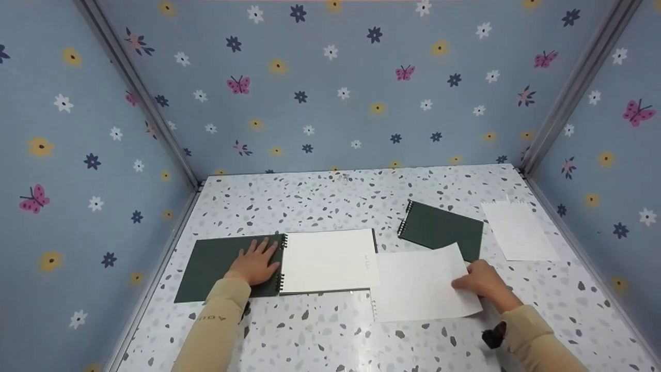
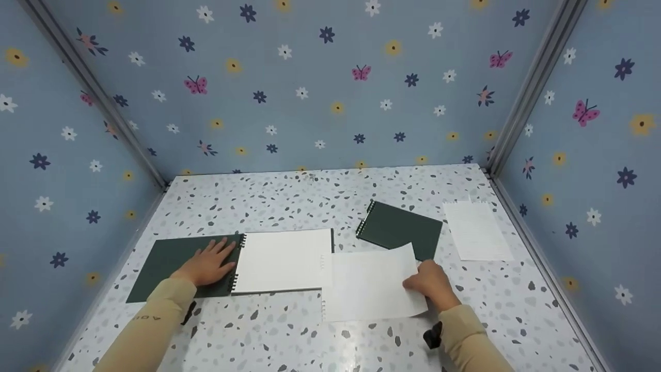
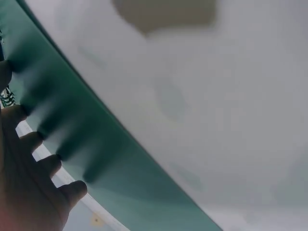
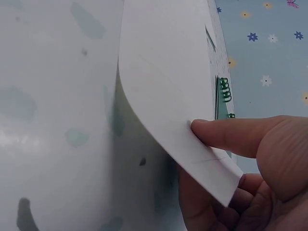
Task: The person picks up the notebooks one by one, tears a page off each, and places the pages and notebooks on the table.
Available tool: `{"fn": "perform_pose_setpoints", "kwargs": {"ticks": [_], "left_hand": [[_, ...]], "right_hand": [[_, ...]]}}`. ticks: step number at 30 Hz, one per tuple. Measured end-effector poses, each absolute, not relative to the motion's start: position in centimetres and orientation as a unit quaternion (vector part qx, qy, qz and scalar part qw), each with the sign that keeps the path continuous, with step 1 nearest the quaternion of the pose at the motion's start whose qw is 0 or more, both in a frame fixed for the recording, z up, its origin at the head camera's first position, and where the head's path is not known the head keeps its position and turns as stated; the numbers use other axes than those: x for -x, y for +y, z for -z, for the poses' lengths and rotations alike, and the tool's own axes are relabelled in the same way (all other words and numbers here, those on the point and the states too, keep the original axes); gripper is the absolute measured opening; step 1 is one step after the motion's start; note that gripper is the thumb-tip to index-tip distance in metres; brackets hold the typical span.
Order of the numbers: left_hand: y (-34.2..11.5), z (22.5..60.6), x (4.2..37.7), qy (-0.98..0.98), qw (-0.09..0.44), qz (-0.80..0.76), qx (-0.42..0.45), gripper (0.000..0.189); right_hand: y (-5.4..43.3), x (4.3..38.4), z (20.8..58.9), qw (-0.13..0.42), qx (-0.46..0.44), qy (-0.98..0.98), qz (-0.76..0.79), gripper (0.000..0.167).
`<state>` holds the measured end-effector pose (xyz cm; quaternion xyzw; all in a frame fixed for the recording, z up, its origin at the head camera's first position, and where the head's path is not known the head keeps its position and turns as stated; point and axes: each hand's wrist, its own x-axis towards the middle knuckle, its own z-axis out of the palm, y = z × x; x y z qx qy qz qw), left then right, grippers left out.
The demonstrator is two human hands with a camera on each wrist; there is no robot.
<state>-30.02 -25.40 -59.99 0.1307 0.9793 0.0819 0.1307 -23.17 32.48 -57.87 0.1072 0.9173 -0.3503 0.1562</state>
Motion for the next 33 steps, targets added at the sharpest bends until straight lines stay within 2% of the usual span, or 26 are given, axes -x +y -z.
{"fn": "perform_pose_setpoints", "kwargs": {"ticks": [10,18,26,33], "left_hand": [[-27.6,60.8,29.9,0.983,0.118,-0.105,-0.09,0.077],[-31.5,60.7,28.5,0.988,0.101,-0.108,0.044,0.1],[-34.2,59.5,27.5,0.967,0.156,-0.126,0.158,0.118],[-36.0,59.1,26.9,0.956,0.167,-0.149,0.188,0.135]], "right_hand": [[33.8,22.3,57.1,0.144,-0.113,0.927,0.326,0.055],[34.8,21.5,57.3,0.145,-0.125,0.925,0.328,0.046],[36.1,21.6,57.1,0.157,-0.126,0.928,0.313,0.048],[36.3,21.4,56.6,0.192,-0.128,0.944,0.235,0.05]]}}
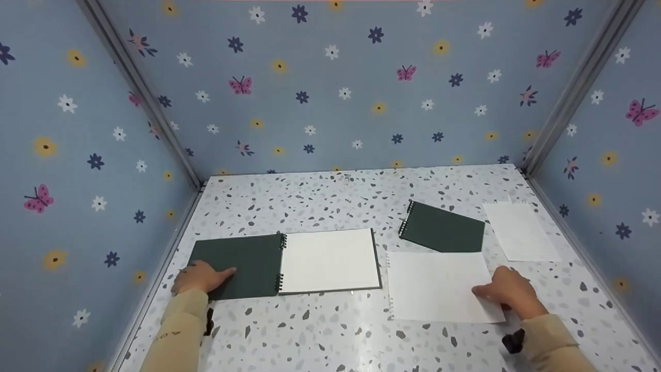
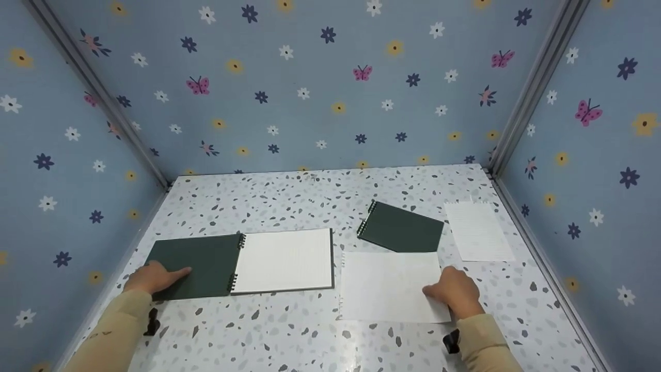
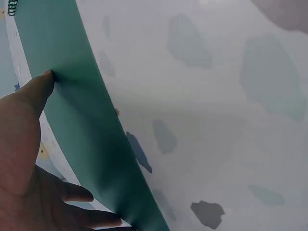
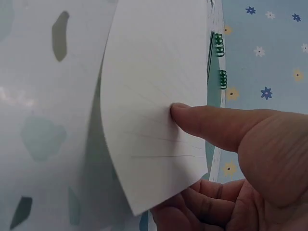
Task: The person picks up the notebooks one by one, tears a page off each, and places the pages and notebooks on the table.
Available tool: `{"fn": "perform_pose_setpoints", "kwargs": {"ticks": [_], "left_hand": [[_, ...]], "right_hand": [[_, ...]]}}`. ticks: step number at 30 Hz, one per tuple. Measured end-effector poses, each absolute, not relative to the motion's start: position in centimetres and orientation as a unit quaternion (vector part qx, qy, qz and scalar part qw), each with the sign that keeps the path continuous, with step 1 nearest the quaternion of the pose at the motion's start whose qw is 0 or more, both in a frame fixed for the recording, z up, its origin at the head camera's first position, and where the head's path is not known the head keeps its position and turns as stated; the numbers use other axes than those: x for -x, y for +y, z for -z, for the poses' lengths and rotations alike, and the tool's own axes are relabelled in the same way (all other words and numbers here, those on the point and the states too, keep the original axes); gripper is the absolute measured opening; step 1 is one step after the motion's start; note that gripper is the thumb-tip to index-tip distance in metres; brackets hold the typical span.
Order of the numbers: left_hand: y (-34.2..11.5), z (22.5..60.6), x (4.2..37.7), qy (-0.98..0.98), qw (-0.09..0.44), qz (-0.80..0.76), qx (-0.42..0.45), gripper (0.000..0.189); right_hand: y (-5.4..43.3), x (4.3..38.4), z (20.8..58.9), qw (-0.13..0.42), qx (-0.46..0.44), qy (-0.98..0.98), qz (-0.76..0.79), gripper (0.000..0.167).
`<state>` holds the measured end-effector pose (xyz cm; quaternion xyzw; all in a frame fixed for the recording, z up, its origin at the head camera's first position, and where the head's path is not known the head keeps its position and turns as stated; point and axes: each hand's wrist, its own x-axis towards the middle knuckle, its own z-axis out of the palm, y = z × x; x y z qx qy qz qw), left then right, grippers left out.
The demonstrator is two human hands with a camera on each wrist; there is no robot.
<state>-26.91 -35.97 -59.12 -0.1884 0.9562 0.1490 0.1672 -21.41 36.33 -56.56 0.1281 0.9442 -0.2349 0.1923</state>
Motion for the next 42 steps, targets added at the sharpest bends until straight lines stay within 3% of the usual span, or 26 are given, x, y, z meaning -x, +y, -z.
{"fn": "perform_pose_setpoints", "kwargs": {"ticks": [7,11,14,19,21,25,30,32,42], "left_hand": [[-37.2,58.8,26.7,0.954,0.143,-0.179,0.196,0.13],[-37.3,58.3,26.4,0.955,0.122,-0.189,0.192,0.118],[-37.3,57.3,26.1,0.961,0.084,-0.193,0.182,0.094],[-37.0,54.6,26.0,0.965,0.011,-0.212,0.154,0.034],[-36.9,53.3,26.1,0.963,-0.001,-0.227,0.144,0.02],[-36.6,50.3,26.4,0.955,-0.002,-0.264,0.132,0.02],[-35.6,46.8,26.2,0.937,0.012,-0.33,0.113,0.056],[-34.9,45.6,26.1,0.929,0.013,-0.356,0.1,0.06],[-29.0,44.2,24.5,0.856,-0.071,-0.513,-0.005,0.074]], "right_hand": [[36.4,21.4,56.6,0.19,-0.126,0.951,0.208,0.049],[36.5,21.3,56.7,0.189,-0.123,0.952,0.209,0.048],[36.6,21.2,56.7,0.187,-0.123,0.949,0.221,0.043],[36.5,21.1,56.6,0.191,-0.131,0.943,0.241,0.033],[36.5,21.0,56.5,0.193,-0.132,0.942,0.243,0.032],[36.5,21.0,56.3,0.186,-0.126,0.948,0.224,0.033],[36.2,20.9,56.0,0.175,-0.12,0.958,0.191,0.039],[36.1,21.1,55.8,0.175,-0.122,0.959,0.186,0.041],[33.8,22.1,54.1,0.092,-0.073,0.972,0.206,0.044]]}}
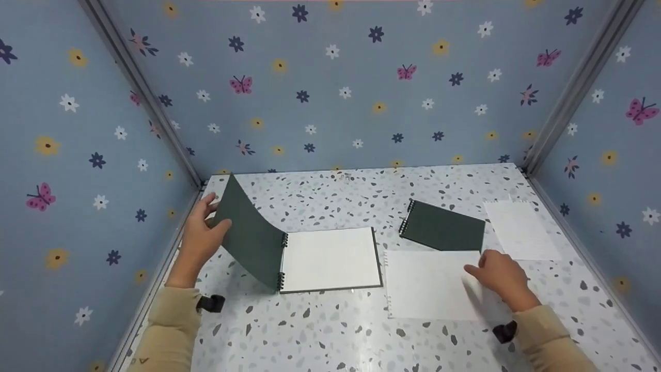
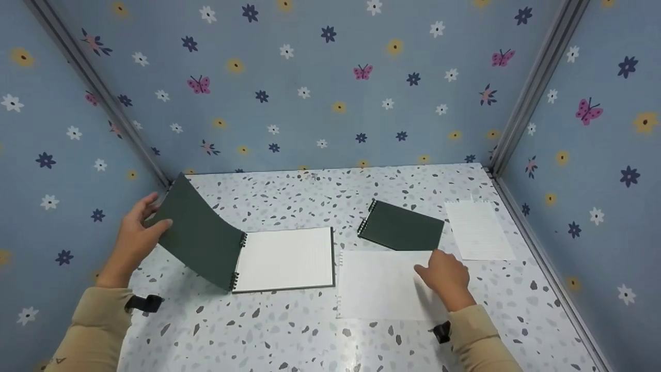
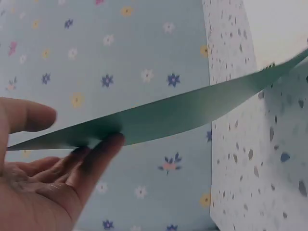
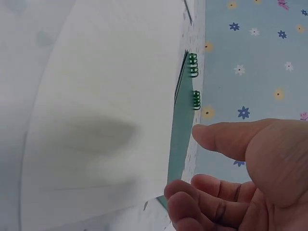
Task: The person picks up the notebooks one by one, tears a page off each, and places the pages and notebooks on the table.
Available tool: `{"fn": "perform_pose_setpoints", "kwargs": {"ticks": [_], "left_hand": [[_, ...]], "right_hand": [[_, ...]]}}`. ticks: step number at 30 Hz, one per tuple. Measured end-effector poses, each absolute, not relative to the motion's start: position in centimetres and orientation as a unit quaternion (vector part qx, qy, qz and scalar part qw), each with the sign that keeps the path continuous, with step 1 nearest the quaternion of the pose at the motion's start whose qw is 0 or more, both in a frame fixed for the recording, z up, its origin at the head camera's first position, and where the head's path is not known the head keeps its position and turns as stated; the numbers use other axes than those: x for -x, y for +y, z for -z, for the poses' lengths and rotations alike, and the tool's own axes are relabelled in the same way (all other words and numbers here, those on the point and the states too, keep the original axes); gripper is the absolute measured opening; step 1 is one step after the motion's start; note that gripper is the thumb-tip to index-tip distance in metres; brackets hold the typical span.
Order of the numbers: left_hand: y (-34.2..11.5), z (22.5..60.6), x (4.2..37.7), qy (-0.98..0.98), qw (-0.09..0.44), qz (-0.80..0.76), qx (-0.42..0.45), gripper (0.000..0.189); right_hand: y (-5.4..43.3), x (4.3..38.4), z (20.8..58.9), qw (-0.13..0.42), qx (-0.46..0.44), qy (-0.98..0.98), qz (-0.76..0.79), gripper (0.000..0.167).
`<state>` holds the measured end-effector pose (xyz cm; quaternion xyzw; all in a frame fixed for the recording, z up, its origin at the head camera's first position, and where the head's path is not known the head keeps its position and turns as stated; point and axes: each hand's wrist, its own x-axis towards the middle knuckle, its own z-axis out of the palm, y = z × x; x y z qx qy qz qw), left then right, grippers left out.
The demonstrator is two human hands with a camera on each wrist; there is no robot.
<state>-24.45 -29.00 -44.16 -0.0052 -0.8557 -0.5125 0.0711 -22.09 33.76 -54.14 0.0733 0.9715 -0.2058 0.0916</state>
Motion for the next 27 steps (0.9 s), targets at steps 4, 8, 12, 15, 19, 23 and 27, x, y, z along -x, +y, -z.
{"fn": "perform_pose_setpoints", "kwargs": {"ticks": [4,8,12,15,19,23,27], "left_hand": [[-26.5,45.3,24.0,-0.837,0.101,0.536,0.05,0.072],[-24.3,46.9,23.8,-0.825,0.122,0.542,0.104,0.071],[-21.9,48.9,23.8,-0.836,0.119,0.512,0.159,0.068],[-20.2,50.6,24.0,-0.852,0.11,0.474,0.192,0.061],[-18.2,52.9,24.0,-0.877,0.117,0.411,0.218,0.047],[-16.2,54.4,23.9,-0.897,0.12,0.342,0.251,0.038],[-14.4,55.5,23.9,-0.919,0.087,0.267,0.277,0.037]], "right_hand": [[32.1,23.0,53.0,0.063,-0.047,0.974,0.215,0.043],[30.0,24.1,52.2,0.041,-0.024,0.97,0.237,0.038],[27.4,25.1,51.5,0.035,0.0,0.957,0.287,0.033],[25.3,25.8,51.1,0.04,0.024,0.94,0.338,0.03],[22.3,26.4,51.4,0.055,0.065,0.912,0.402,0.029],[19.5,26.9,52.4,0.088,0.09,0.877,0.464,0.04],[17.4,27.1,53.5,0.126,0.085,0.834,0.53,0.053]]}}
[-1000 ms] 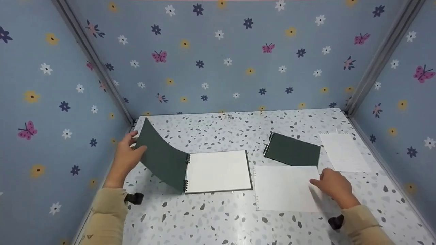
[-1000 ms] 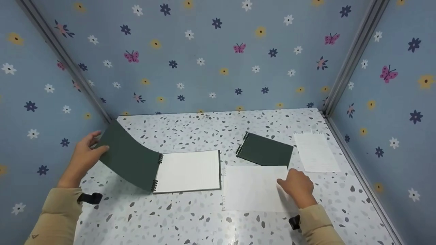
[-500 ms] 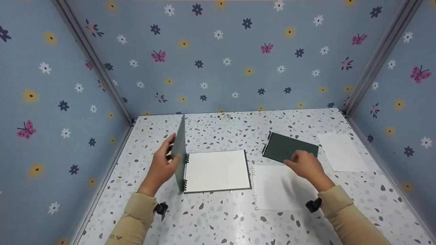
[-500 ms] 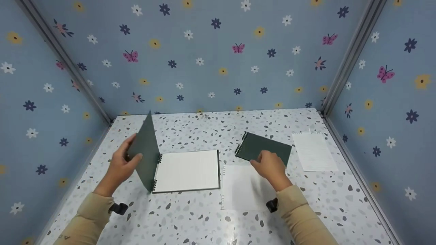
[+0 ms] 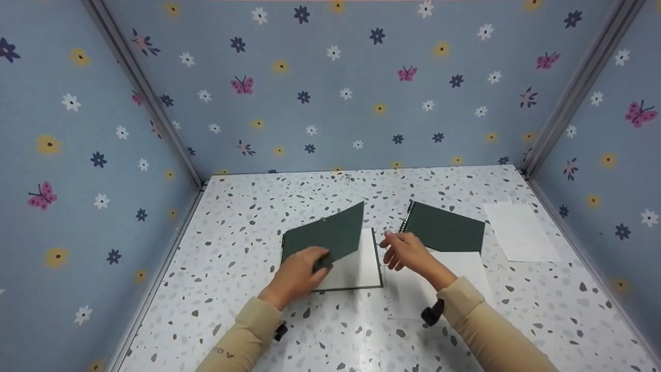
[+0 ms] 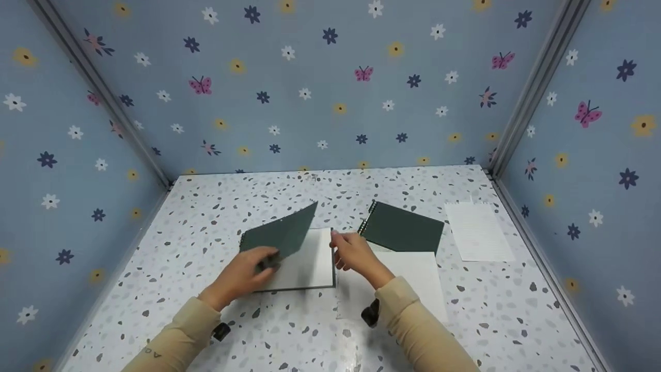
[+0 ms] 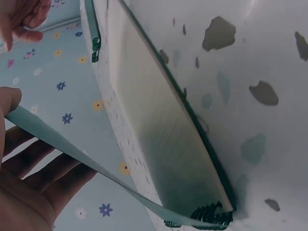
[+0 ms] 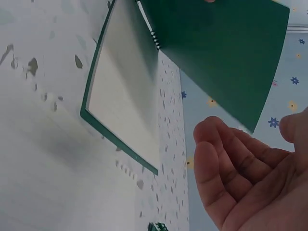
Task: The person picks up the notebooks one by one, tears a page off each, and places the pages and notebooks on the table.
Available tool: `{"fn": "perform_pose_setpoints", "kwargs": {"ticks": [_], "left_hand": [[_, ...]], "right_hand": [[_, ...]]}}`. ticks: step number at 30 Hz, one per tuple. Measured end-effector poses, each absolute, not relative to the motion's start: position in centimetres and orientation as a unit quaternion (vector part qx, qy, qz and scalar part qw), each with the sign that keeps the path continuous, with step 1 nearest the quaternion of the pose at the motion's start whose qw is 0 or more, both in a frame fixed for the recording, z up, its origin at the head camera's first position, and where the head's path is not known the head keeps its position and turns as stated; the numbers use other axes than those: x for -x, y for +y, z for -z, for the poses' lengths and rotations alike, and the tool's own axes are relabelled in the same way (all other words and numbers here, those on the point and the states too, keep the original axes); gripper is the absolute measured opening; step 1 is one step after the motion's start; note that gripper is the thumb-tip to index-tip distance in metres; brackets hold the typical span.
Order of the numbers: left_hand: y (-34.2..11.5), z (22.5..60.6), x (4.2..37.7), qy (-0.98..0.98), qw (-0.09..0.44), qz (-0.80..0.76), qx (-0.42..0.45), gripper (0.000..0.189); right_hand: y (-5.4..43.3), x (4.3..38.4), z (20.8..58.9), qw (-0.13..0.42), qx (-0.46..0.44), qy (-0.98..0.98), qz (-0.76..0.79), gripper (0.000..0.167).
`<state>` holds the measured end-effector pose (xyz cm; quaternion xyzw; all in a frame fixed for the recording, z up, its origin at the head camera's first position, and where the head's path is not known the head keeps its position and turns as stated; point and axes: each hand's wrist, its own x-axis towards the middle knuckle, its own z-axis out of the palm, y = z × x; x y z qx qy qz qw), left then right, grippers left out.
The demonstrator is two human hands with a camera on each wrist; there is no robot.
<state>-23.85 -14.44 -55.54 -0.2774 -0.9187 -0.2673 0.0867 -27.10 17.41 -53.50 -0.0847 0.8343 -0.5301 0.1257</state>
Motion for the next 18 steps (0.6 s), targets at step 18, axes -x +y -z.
{"fn": "perform_pose_setpoints", "kwargs": {"ticks": [18], "left_hand": [[-12.1,59.2,24.0,-0.958,-0.019,0.133,0.254,0.049]], "right_hand": [[17.4,26.2,58.3,0.077,0.073,0.887,0.45,0.024]]}}
